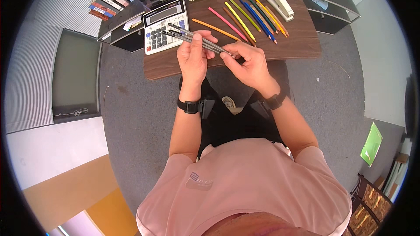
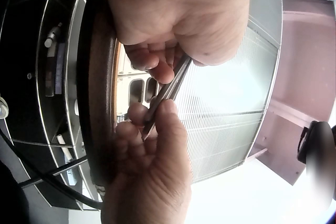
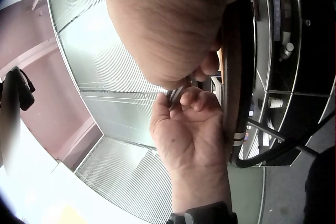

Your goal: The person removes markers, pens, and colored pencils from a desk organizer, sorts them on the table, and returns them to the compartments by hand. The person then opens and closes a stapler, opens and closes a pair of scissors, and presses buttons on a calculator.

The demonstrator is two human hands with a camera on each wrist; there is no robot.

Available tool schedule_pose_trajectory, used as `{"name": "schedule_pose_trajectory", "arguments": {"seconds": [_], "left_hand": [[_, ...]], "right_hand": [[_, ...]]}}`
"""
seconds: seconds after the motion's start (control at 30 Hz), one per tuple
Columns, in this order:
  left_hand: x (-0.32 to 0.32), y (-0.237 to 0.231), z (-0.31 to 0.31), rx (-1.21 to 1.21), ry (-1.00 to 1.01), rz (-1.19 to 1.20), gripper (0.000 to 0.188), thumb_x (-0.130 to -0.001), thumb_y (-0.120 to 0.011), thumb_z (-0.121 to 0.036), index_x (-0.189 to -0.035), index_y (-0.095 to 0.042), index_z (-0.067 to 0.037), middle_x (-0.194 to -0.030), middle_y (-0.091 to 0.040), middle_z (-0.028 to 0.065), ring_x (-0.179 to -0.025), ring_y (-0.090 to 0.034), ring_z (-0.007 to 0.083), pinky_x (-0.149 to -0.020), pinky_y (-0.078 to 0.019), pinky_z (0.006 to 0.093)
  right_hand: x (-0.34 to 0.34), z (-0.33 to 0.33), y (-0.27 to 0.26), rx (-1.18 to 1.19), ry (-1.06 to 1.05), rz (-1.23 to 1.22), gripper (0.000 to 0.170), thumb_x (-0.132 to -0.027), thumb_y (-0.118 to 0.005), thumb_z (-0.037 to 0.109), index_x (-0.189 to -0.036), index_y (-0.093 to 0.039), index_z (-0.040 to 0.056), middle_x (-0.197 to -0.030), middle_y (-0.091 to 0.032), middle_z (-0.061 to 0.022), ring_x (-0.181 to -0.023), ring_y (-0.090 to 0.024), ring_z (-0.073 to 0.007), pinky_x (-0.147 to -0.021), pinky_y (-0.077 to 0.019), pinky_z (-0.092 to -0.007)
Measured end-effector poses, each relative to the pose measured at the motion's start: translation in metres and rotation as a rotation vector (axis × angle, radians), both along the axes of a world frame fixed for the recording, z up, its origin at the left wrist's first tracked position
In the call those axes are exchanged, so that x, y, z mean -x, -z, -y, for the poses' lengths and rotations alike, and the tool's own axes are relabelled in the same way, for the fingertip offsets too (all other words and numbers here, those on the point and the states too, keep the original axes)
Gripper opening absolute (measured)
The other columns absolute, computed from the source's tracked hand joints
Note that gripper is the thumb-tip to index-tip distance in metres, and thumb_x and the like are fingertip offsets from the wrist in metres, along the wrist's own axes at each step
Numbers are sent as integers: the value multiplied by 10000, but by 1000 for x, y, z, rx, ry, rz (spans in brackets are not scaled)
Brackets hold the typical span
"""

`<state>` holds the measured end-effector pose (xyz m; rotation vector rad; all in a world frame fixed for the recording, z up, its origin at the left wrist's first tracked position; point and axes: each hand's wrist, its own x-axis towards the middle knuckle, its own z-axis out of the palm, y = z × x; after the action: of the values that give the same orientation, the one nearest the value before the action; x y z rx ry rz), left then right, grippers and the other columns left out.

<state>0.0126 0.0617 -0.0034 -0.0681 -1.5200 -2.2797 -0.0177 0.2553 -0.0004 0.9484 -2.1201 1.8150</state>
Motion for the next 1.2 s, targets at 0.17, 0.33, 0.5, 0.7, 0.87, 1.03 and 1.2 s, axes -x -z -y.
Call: {"name": "schedule_pose_trajectory", "arguments": {"seconds": [0.17, 0.33, 0.5, 0.7, 0.87, 1.03, 1.2], "left_hand": [[0, 0, 0, -5, 2, -1, 363, -1253, -588, -284, -1293, -758, 34, -1092, -807, 160, -758, -634, 125, -679, -518, 273], [0, 0, 0, 1, 6, -3, 357, -1255, -582, -274, -1293, -760, 33, -1095, -807, 161, -768, -638, 125, -694, -529, 273], [-2, 0, 1, 6, 8, 1, 360, -1254, -584, -279, -1295, -759, 32, -1097, -808, 163, -767, -639, 125, -694, -531, 275], [-2, -2, 0, -3, 15, 2, 363, -1253, -588, -285, -1301, -756, 33, -1099, -809, 161, -764, -640, 123, -689, -527, 269], [-2, 0, 0, -8, -3, 2, 364, -1255, -585, -289, -1307, -757, 28, -1098, -812, 155, -759, -644, 118, -687, -529, 266], [-2, 0, 0, -2, 12, 25, 369, -1259, -577, -297, -1313, -755, 21, -1089, -816, 148, -754, -653, 108, -682, -533, 261], [-2, 3, 2, -7, 10, 41, 400, -1271, -546, -314, -1311, -746, 30, -1102, -804, 156, -756, -651, 115, -686, -538, 271]], "right_hand": [[0, -1, -1, -17, -7, 17, 179, -1022, -874, 148, -1149, -843, 26, -966, -825, -107, -769, -800, -202, -716, -636, -329], [-1, 0, -3, 1, 1, 8, 175, -1023, -873, 149, -1146, -842, 28, -965, -825, -103, -764, -796, -203, -714, -639, -331], [0, 0, -2, -2, -3, 8, 174, -1021, -875, 145, -1143, -842, 25, -971, -826, -100, -766, -794, -199, -710, -642, -333], [-1, 0, -5, -4, -10, 17, 162, -1023, -870, 119, -1144, -839, 17, -977, -825, -109, -779, -797, -200, -710, -639, -328], [0, 0, -4, -3, -13, 15, 161, -1015, -876, 97, -1146, -830, 13, -943, -807, -106, -757, -782, -196, -689, -610, -326], [2, 1, -2, -13, -29, 12, 165, -1008, -884, 83, -1148, -827, 15, -919, -796, -103, -745, -770, -191, -691, -604, -333], [4, -1, -2, -16, -35, 90, 178, -1013, -887, 93, -1161, -829, 11, -932, -809, -106, -749, -769, -183, -706, -610, -324]]}}
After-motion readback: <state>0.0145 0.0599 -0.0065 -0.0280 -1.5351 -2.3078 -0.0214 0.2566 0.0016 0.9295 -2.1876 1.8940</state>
